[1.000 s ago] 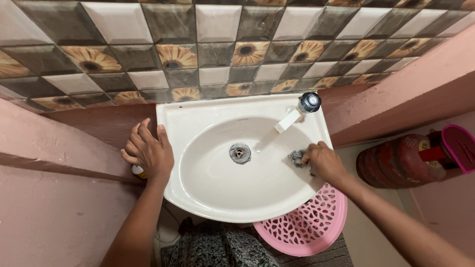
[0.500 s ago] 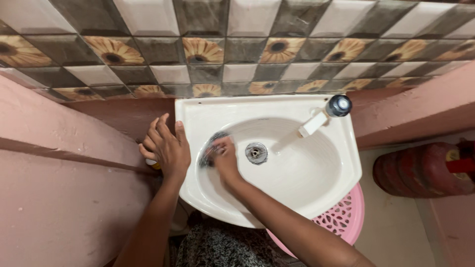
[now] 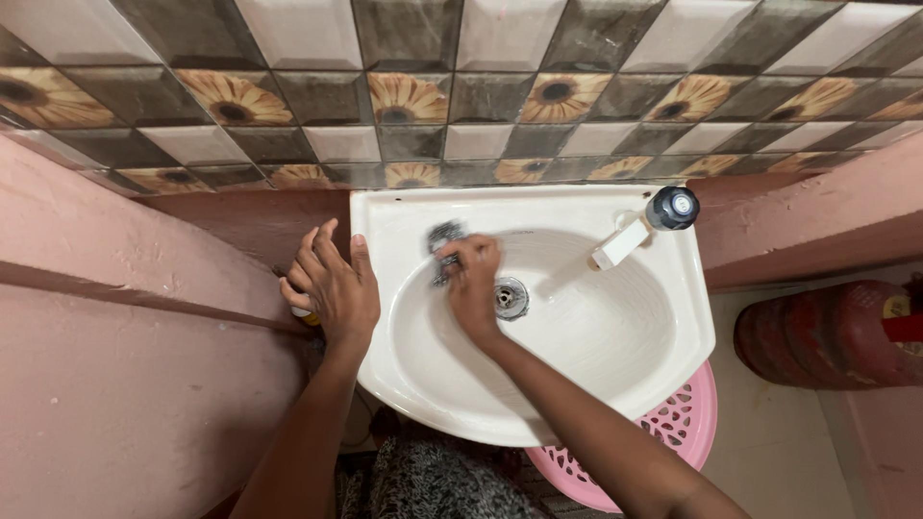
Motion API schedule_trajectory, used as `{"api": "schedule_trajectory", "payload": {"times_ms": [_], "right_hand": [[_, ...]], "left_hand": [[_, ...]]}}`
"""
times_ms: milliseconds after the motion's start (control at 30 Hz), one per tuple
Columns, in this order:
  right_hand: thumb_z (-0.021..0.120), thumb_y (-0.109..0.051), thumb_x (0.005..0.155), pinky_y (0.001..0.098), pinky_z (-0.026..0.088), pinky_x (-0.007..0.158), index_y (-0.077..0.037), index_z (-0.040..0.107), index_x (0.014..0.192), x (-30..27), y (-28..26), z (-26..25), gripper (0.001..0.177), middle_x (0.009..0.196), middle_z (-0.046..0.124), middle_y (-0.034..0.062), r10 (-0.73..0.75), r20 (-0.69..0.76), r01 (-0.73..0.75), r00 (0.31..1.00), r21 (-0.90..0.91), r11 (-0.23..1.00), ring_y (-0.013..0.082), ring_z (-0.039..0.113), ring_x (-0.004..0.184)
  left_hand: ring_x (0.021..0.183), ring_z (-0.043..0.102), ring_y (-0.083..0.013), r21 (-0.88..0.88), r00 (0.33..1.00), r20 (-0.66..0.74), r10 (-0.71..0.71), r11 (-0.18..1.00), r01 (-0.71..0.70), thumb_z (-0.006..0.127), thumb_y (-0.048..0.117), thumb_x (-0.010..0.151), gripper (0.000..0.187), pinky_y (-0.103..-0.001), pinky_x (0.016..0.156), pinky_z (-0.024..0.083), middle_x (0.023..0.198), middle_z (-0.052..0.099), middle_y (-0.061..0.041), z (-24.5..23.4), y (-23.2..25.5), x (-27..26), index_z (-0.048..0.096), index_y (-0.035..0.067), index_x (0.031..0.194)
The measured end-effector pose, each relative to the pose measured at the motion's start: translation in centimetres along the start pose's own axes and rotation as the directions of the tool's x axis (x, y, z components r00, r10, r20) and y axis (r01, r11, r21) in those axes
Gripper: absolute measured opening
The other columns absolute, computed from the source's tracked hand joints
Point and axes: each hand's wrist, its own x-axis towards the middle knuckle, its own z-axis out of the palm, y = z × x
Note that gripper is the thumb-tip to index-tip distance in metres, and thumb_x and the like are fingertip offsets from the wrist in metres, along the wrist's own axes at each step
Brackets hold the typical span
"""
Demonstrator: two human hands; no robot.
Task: The person scrubs a white bathroom sink with a steel wool pad under running water. They clean the basin, the drain area, and the faucet, then rinse the pad and continue scrubbing the sink surface.
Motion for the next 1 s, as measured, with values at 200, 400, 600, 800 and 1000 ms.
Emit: {"api": "schedule_trajectory", "payload": {"times_ms": [200, 400, 600, 800, 1000], "right_hand": [[0.055, 0.001, 0.096, 0.0296, 0.059, 0.091, -0.002, 0.014, 0.151, 2.8, 10.6, -5.7, 0.069, 0.136, 0.043, 0.0216, 0.705, -0.589, -0.601, 0.395, 0.415, 0.684, 0.0286, 0.059, 0.114], [0.063, -0.005, 0.095, 0.04, 0.05, 0.092, 0.0, 0.043, 0.13, 1.4, 11.6, 0.6, 0.041, 0.137, 0.041, 0.0207, 0.756, -0.255, -0.79, 0.603, -0.061, 0.61, 0.031, 0.056, 0.114], [0.067, -0.016, 0.092, 0.0345, 0.059, 0.077, -0.009, 0.059, 0.115, -4.4, -1.8, -2.1, 0.026, 0.108, 0.063, 0.012, 0.534, 0.752, -0.622, 0.387, -0.215, 0.753, 0.0201, 0.065, 0.088], [0.071, -0.013, 0.094, 0.0383, 0.052, 0.092, -0.005, 0.069, 0.111, -4.4, -6.1, -6.2, 0.02, 0.115, 0.055, 0.0117, 0.124, 0.899, -0.329, 0.42, 0.023, 0.944, 0.0215, 0.058, 0.105], [0.058, -0.003, 0.098, 0.0355, 0.062, 0.095, -0.001, 0.066, 0.099, -1.8, 3.1, -1.6, 0.009, 0.126, 0.057, 0.0116, 0.104, 0.643, 0.149, 0.759, -0.326, 0.934, 0.0279, 0.062, 0.107]], "left_hand": [[0.139, 0.028, -0.0371, 0.011, 1.0, -0.006, 0.01, 1.0, -0.01, 0.035, 0.051, 0.109, 0.056, -0.067, 0.114, 0.003, 0.15, 0.037, -0.014, 0.2, -0.4, -0.5, 0.042, 0.014, 0.15], [0.139, 0.028, -0.0359, 0.016, 1.0, 0.011, -0.02, 1.0, 0.02, 0.035, 0.053, 0.108, 0.056, -0.067, 0.114, 0.003, 0.149, 0.037, -0.013, 0.1, -0.5, -0.1, 0.042, 0.017, 0.15], [0.139, 0.028, -0.0356, 0.014, 1.0, 0.007, -0.017, 1.0, 0.017, 0.034, 0.054, 0.108, 0.056, -0.065, 0.115, 0.003, 0.15, 0.037, -0.012, -0.2, -0.1, -0.4, 0.04, 0.018, 0.151], [0.141, 0.028, -0.0352, -0.007, 0.999, 0.024, -0.029, 1.0, 0.029, 0.034, 0.053, 0.109, 0.055, -0.065, 0.116, 0.003, 0.151, 0.036, -0.011, -0.2, 0.0, -0.3, 0.04, 0.018, 0.151], [0.141, 0.027, -0.0351, -0.009, 1.0, 0.018, -0.021, 1.0, 0.021, 0.035, 0.052, 0.109, 0.055, -0.066, 0.115, 0.002, 0.15, 0.035, -0.012, 0.1, -0.5, -0.2, 0.04, 0.017, 0.151]]}}
